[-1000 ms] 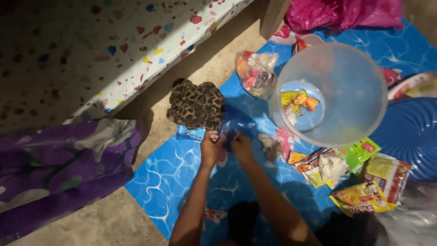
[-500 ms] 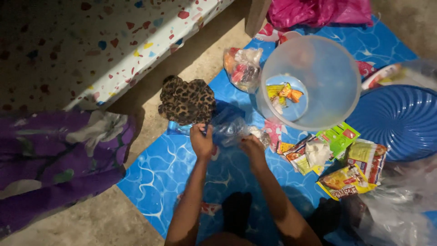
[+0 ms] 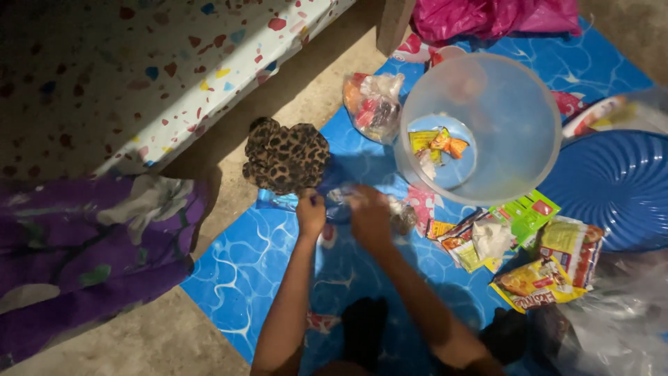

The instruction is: The person sits on a blue mat on the floor and sorts various packaged food items from a clear plastic container into smaller plastic bags. They handle multiple snack packets and other grocery items, placing them into bags and occasionally adjusting the container.

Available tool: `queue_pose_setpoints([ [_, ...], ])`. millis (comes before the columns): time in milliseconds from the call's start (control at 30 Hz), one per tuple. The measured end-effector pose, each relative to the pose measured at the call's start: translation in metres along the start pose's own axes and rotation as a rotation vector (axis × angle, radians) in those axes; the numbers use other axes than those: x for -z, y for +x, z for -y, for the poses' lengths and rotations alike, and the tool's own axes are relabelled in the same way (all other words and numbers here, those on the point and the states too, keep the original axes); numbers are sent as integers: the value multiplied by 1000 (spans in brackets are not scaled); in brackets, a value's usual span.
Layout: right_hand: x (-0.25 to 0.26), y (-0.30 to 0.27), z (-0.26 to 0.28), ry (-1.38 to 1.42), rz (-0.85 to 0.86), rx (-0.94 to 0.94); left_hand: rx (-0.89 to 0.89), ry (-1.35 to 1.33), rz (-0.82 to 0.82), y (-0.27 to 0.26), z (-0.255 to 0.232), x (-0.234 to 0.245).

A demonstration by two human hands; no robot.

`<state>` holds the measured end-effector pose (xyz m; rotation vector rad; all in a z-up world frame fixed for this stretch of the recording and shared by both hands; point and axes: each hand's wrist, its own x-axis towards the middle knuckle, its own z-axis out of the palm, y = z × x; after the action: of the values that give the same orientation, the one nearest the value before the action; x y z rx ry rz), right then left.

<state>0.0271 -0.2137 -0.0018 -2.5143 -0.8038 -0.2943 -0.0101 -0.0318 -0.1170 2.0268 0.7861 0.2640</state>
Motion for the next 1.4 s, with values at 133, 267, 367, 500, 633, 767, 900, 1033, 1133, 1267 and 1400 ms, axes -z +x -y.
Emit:
queue_pose_setpoints([
  [133,-12,16,-2,-141,139,245,181,-259,-5,4,5,6],
  [267,-33,17,-19,-169,231,613,190,-700,94,21,11,19],
  [367,-36,31,-27,-200,384,656,370,-936,160,26,19,25],
  [500,-38,42,-25,13,321,550,138,-511,118,22,17,31],
  [633,-48,53,-14,113,253,583,28,-104,-2,16,-11,36],
  [767,-49,61,-5,-9,276,514,-122,131,-63,8,-36,55],
  [900,-62,62,-1,-34,197,514,-263,262,-118,10,-53,61],
  [1033,-74,58,3,-30,114,435,-110,88,-60,19,-54,68],
  [1133,-71,66,3,62,80,381,-82,49,-52,29,-49,62],
  [1267,-64,80,3,177,110,353,-78,113,-24,39,-43,59],
  [1400,-67,83,0,162,139,336,0,194,-36,44,-40,56],
])
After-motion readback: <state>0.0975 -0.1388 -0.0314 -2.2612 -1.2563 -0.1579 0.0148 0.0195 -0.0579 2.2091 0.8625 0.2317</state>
